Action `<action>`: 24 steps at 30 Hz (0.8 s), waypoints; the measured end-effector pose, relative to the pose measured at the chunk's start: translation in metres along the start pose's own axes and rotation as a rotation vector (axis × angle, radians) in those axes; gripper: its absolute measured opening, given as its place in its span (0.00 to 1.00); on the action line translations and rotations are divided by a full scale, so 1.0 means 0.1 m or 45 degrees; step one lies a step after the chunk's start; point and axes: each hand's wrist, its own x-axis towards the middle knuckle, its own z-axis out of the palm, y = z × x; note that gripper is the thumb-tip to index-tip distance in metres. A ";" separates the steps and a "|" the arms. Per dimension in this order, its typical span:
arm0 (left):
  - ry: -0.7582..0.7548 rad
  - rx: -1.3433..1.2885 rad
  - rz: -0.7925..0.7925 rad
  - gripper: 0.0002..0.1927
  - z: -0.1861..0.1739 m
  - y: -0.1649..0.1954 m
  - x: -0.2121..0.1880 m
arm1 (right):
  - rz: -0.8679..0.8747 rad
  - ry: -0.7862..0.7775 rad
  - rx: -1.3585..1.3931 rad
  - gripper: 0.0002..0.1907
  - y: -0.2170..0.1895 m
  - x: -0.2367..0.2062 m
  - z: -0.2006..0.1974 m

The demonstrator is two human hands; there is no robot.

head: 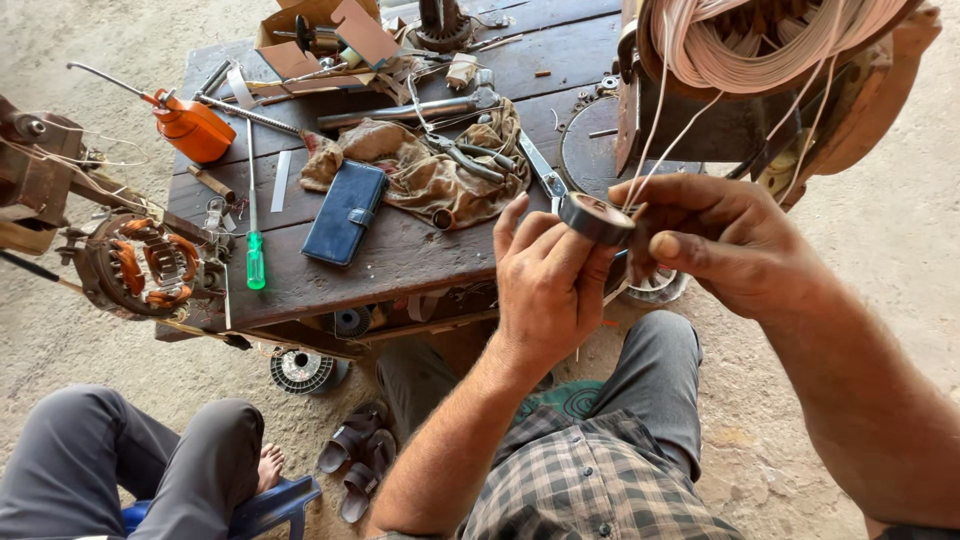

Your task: The person wraps electrical wires with black electrical tape and then winds copper wire onto a spool. The work is performed at a cluttered workbench with various tools and components visible.

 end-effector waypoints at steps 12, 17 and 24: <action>-0.118 -0.421 -0.171 0.08 -0.03 0.09 0.05 | -0.029 0.330 -0.612 0.15 0.00 0.14 0.16; -0.393 -1.114 -0.653 0.13 -0.06 -0.18 0.01 | 0.030 -0.142 -0.764 0.16 -0.16 0.17 -0.10; -0.630 -1.568 -0.796 0.15 -0.01 -0.45 0.04 | -0.172 -0.219 -1.091 0.14 -0.19 0.19 -0.15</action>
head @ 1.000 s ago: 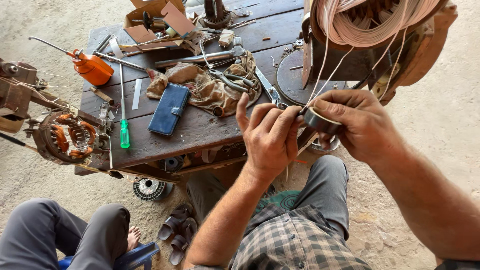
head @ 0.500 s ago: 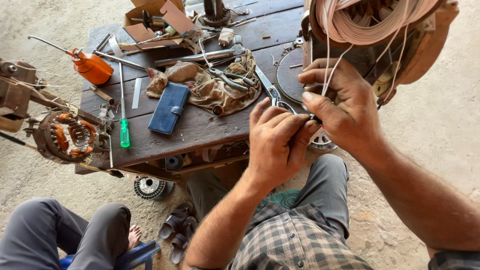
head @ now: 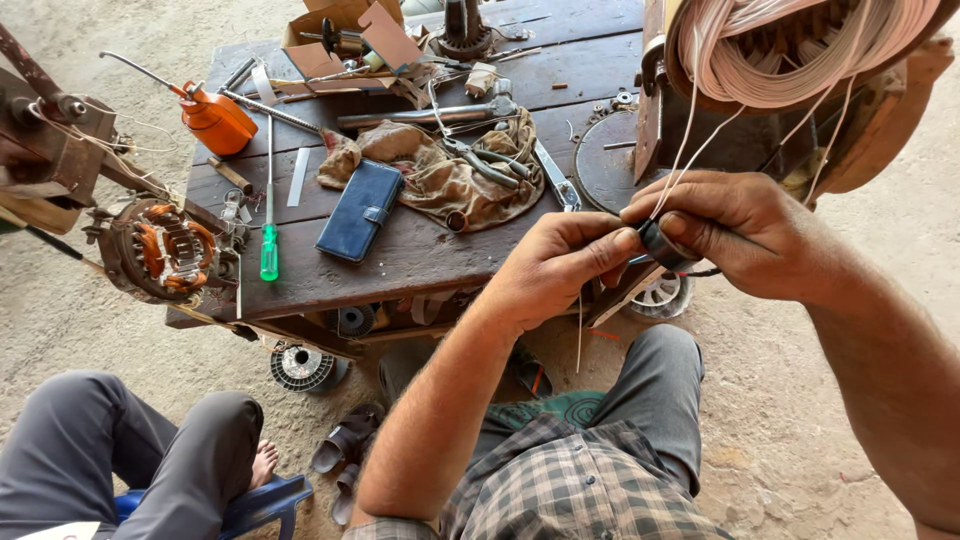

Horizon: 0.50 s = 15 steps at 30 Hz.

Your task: The person wraps electrical wires with black electrical tape and then winds copper wire onto a spool. The work is performed at a cluttered workbench with various tools and components visible.

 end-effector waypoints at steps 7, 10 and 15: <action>0.459 1.101 0.633 0.10 0.13 0.05 -0.05 | 0.256 0.186 0.244 0.11 0.07 -0.10 0.15; 0.661 1.584 0.928 0.07 0.20 0.04 -0.05 | 0.444 0.340 0.625 0.13 0.14 -0.17 0.28; 0.776 1.637 0.923 0.08 0.28 -0.05 -0.08 | 0.722 0.458 0.907 0.17 0.11 -0.18 0.37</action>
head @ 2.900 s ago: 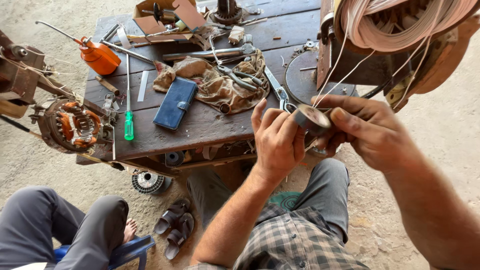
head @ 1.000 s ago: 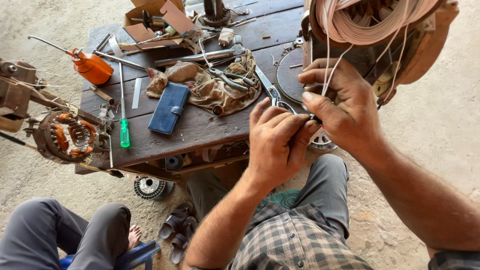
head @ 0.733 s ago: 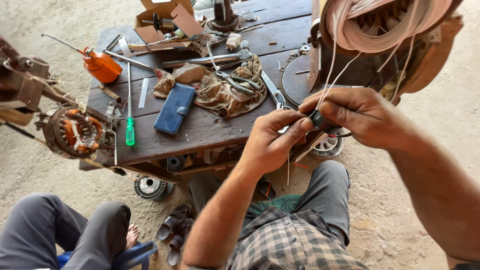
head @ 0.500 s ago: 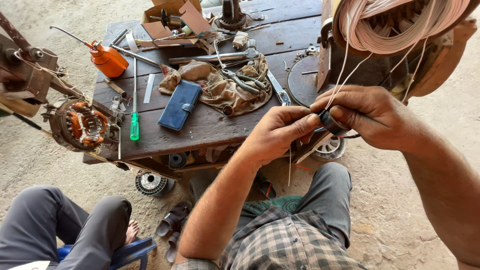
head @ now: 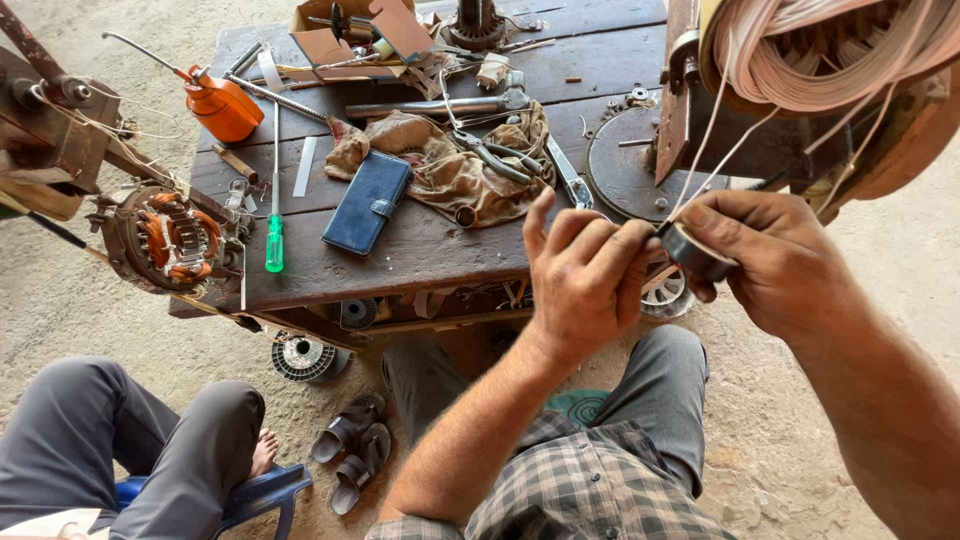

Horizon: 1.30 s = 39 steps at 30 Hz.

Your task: The person wraps electrical wires with black electrical tape and then winds copper wire onto a spool. The work is performed at a cluttered workbench with various tools and components visible.

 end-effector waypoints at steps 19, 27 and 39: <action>-0.184 -0.275 -0.136 0.07 -0.16 0.01 0.06 | -0.364 -0.067 -0.359 0.26 -0.14 0.19 0.29; -0.184 -0.271 -0.114 0.08 -0.10 -0.22 0.00 | -0.726 -0.109 -0.926 0.19 -0.08 -0.23 0.11; -0.153 -0.402 -0.236 0.15 -0.17 -0.10 -0.11 | -1.333 -0.459 -1.980 0.18 -0.88 0.05 0.49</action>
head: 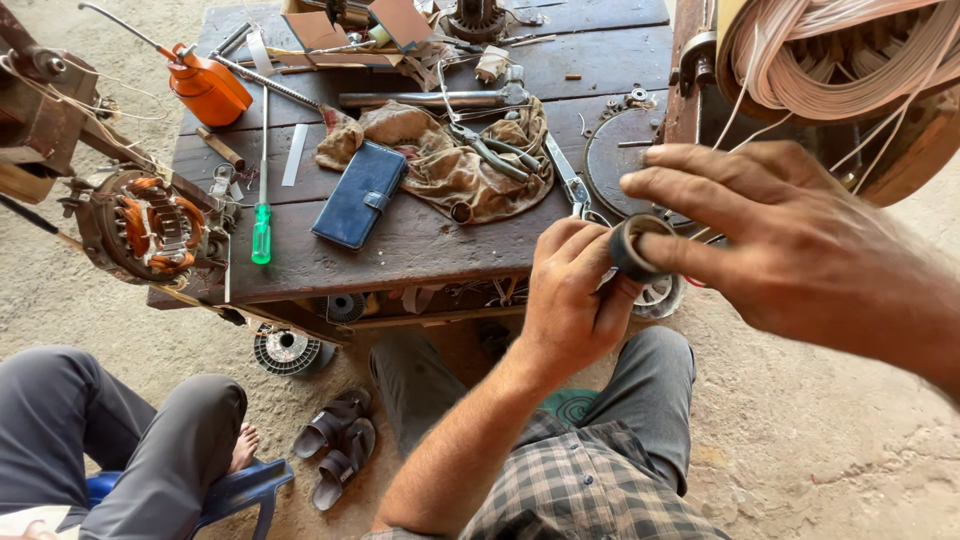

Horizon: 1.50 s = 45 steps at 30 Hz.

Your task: The person wraps electrical wires with black electrical tape and then winds copper wire onto a spool. The work is performed at a cluttered workbench with various tools and components visible.

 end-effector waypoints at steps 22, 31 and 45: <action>-0.074 -1.908 -0.227 0.56 0.92 0.28 -0.08 | 0.656 -0.390 0.123 0.19 0.22 -0.14 -0.35; -0.006 -2.043 -0.411 0.27 0.95 -0.02 -0.12 | 0.481 -0.455 0.343 0.15 0.30 -0.12 -0.25; 0.002 -1.832 -0.485 0.11 0.94 -0.28 -0.19 | 0.183 -0.354 0.059 0.19 0.26 -0.05 -0.23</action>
